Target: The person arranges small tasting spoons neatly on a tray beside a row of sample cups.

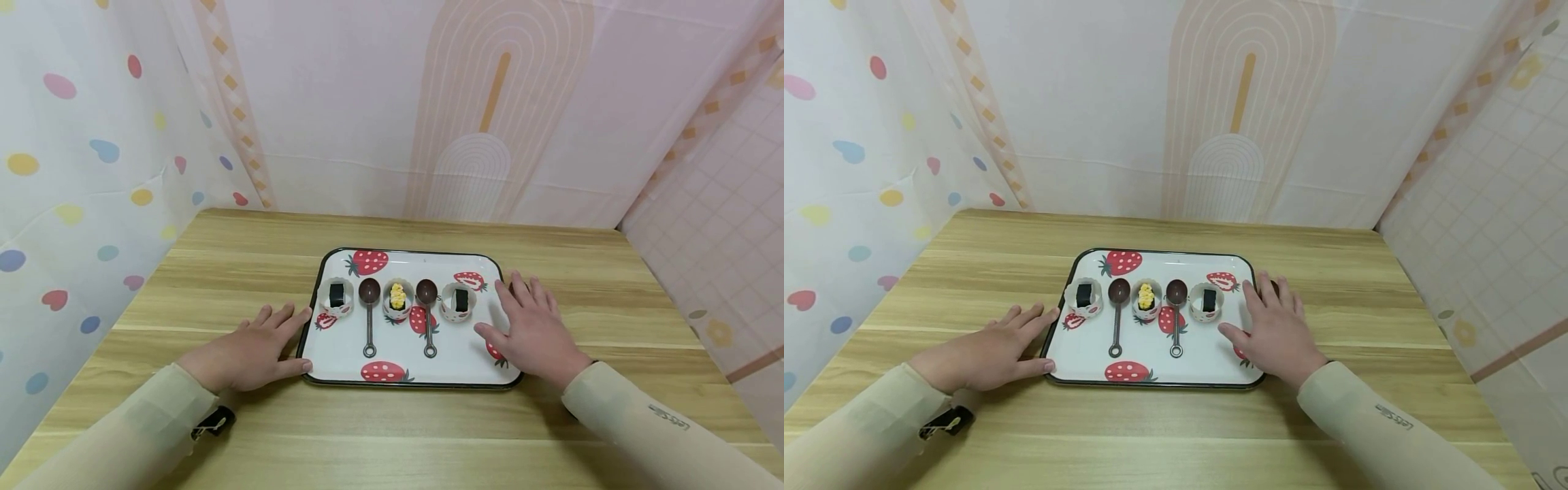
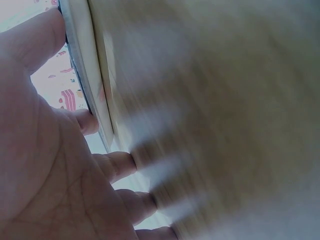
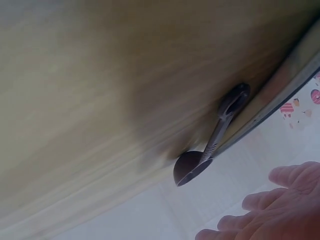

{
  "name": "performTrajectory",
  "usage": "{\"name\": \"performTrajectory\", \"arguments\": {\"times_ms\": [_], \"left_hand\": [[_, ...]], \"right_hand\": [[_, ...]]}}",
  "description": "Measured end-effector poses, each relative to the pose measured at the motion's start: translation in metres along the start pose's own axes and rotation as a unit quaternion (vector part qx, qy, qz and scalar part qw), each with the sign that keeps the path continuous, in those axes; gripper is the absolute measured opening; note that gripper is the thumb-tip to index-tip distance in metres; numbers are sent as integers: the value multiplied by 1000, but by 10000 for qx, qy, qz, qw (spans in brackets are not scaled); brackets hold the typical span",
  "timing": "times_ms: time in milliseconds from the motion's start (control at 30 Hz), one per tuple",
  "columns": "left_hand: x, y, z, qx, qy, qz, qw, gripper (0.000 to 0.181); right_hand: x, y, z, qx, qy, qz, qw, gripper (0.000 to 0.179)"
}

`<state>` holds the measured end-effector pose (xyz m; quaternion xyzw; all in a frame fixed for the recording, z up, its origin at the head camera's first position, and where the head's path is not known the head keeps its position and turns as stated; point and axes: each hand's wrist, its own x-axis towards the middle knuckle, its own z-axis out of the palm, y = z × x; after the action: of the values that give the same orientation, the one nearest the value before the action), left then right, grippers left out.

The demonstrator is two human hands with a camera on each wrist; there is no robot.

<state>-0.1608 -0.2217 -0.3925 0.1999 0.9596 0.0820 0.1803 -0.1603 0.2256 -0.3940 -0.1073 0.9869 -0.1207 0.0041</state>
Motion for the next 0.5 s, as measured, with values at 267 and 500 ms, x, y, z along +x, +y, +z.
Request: {"name": "performTrajectory", "arguments": {"times_ms": [267, 500], "left_hand": [[-1, 0, -1, -27, -14, -11, 10000, 100], [0, 0, -1, -64, -21, -10, 10000, 100]], "right_hand": [[-3, 7, -1, 7, -79, 95, 9999, 87], [-6, 12, -3, 38, -166, 137, 9998, 85]]}}
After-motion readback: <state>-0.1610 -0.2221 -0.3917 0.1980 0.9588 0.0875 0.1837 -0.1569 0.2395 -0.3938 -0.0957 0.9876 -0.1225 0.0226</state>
